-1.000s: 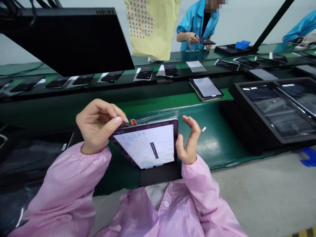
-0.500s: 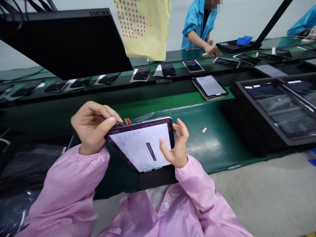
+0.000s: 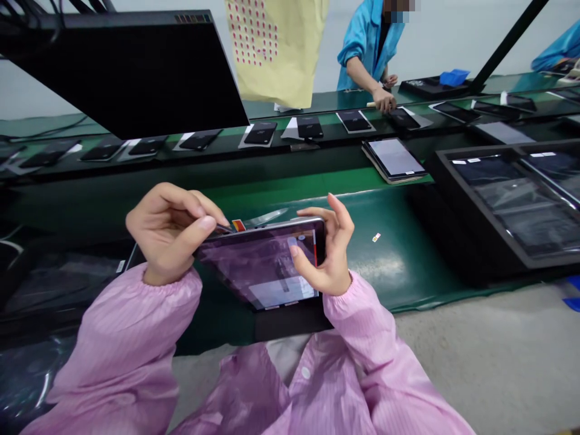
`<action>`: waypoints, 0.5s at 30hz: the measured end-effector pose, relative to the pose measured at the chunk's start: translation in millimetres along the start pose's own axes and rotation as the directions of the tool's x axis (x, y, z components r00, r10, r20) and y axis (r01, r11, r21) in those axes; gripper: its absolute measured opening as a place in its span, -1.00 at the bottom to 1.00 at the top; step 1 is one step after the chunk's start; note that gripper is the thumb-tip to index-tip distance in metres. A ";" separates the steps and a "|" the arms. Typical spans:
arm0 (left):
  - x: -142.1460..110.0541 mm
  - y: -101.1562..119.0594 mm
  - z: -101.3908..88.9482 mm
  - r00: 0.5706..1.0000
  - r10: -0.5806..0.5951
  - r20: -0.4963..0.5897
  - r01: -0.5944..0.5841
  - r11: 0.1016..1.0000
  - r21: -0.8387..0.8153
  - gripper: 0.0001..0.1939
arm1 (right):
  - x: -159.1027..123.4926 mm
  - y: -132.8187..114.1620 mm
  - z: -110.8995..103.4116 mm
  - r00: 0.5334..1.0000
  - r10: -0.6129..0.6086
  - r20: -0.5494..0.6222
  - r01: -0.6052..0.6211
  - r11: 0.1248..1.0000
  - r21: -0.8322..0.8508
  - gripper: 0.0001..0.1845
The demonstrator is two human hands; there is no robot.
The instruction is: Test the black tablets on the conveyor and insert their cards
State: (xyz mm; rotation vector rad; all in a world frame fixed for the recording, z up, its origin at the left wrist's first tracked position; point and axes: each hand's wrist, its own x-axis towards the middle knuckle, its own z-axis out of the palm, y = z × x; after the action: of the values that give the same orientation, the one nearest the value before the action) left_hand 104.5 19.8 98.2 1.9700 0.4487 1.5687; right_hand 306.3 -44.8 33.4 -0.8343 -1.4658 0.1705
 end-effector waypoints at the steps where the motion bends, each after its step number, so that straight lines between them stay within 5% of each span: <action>1: -0.8 1.9 0.1 1.000 0.006 0.001 -0.006 1.000 -0.005 -0.85 | 0.2 -2.1 0.0 1.000 0.002 0.006 -0.002 1.000 0.007 -0.22; 15: -5.7 12.7 -3.5 1.000 0.003 -0.013 -0.004 0.997 -0.071 -0.80 | -2.2 -10.4 6.5 0.999 -0.026 -0.033 0.027 0.998 0.058 -0.25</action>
State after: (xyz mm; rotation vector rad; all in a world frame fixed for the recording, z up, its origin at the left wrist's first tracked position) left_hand 98.6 7.4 102.2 1.9092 0.3892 1.5785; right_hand 296.2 -51.0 37.0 -0.7670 -1.4341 0.1780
